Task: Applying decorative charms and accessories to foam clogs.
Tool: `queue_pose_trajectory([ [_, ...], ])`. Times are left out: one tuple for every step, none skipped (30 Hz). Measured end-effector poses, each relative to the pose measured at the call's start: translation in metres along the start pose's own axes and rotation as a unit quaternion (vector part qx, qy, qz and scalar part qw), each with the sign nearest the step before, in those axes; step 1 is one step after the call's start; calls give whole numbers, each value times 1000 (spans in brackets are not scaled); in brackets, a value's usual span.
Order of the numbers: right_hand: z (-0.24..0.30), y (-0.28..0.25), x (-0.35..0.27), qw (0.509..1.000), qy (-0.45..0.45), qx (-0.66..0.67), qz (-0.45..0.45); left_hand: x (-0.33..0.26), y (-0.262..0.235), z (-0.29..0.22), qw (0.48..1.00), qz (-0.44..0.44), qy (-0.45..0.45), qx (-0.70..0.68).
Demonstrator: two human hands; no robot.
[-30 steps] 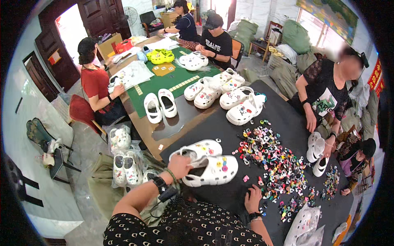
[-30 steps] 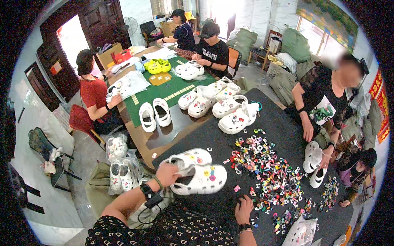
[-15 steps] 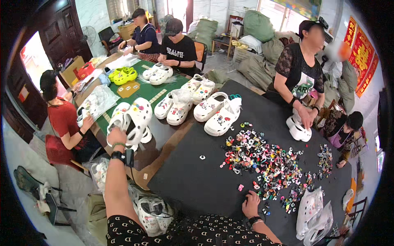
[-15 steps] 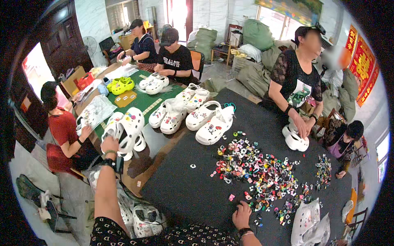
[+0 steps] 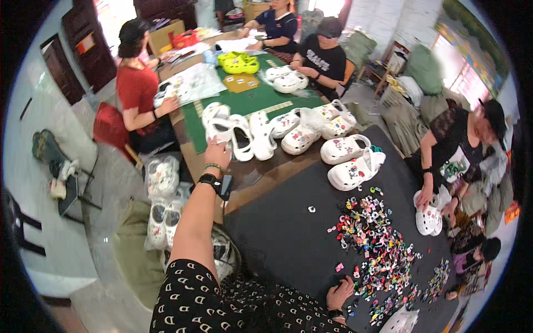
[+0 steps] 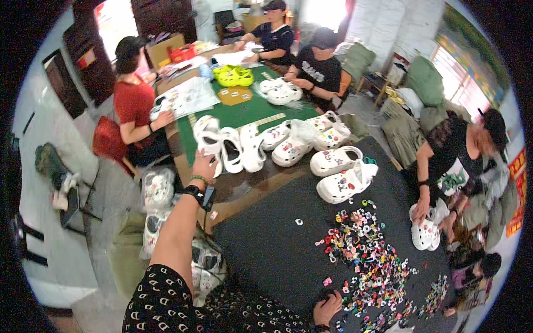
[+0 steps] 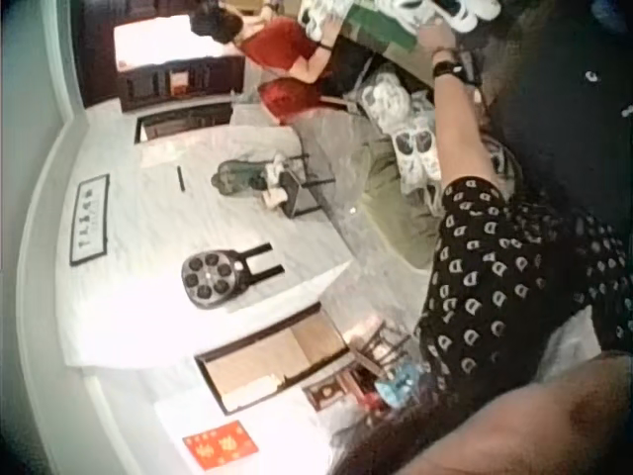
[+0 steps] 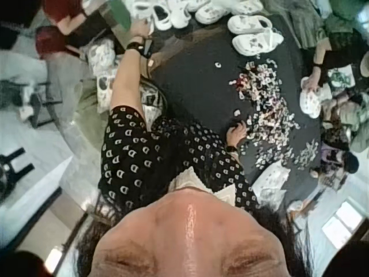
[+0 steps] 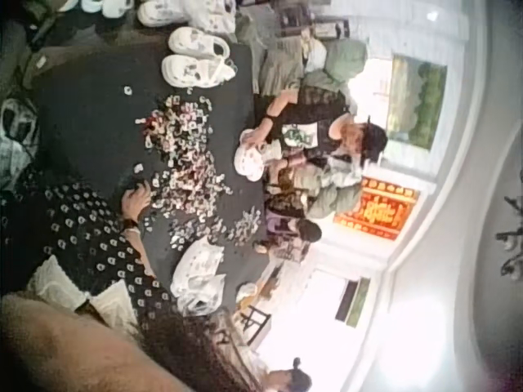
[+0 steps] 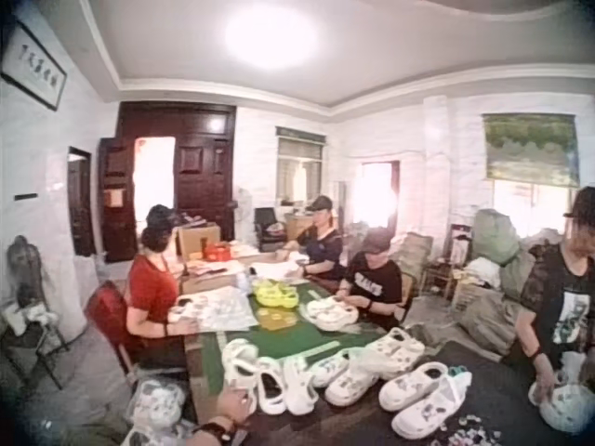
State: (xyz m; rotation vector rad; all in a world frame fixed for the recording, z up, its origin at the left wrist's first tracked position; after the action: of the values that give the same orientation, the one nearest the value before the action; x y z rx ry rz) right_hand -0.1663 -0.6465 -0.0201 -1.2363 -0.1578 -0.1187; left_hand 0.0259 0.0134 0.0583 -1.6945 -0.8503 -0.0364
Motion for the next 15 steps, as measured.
queue_pose_trajectory([
  [-2,3,0,1000,8,-5,-6,-17,-6,3,998,-12,-21,-55],
  [-4,3,-3,1000,14,-9,-7,-39,-12,7,993,-24,-44,-106],
  [-2,-1,-1,1000,15,-19,5,-57,-12,2,995,34,-33,-89],
  [-2,-1,-3,1000,-2,-18,23,-74,-11,-2,993,94,-23,-73],
  [-4,-3,-2,1000,2,-22,6,-103,-20,1,996,63,-36,-58],
  [-7,-5,-1,999,10,-28,-17,-131,-25,4,998,32,-44,-46],
  [-4,-5,0,999,-8,-24,-24,-158,-30,23,999,22,-25,30],
  [-6,-4,0,998,-18,-28,-44,-182,-36,36,996,32,-65,51],
  [-8,-1,-1,998,-19,-34,-52,-201,-39,59,989,59,-121,62],
  [-7,1,-2,997,-22,-36,-58,-224,-46,90,977,84,-178,76],
  [-13,5,-3,997,-31,-36,-53,-240,-55,113,960,108,-215,145],
  [-16,3,-2,994,-68,-44,-74,-256,-62,137,939,147,-273,147],
  [-18,4,-2,989,-104,-49,-96,-271,-70,159,926,141,-313,158],
  [-19,6,-3,992,-85,-65,-72,-286,-77,178,910,137,-353,169],
  [-17,6,-2,991,-96,-58,-74,-292,-80,195,908,138,-358,171],
])
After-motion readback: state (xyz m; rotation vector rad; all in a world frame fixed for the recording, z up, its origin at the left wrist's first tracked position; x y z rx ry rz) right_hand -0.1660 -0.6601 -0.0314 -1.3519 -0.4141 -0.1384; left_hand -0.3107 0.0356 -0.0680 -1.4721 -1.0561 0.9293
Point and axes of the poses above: each hand's wrist, its own x-axis towards the middle knuckle, its own y-axis out of the palm, z = x × y, the point moved 7 cm from there along x, towards the middle knuckle, and after that the axes turned 8 degrees about -z, right-handed, at the moved point
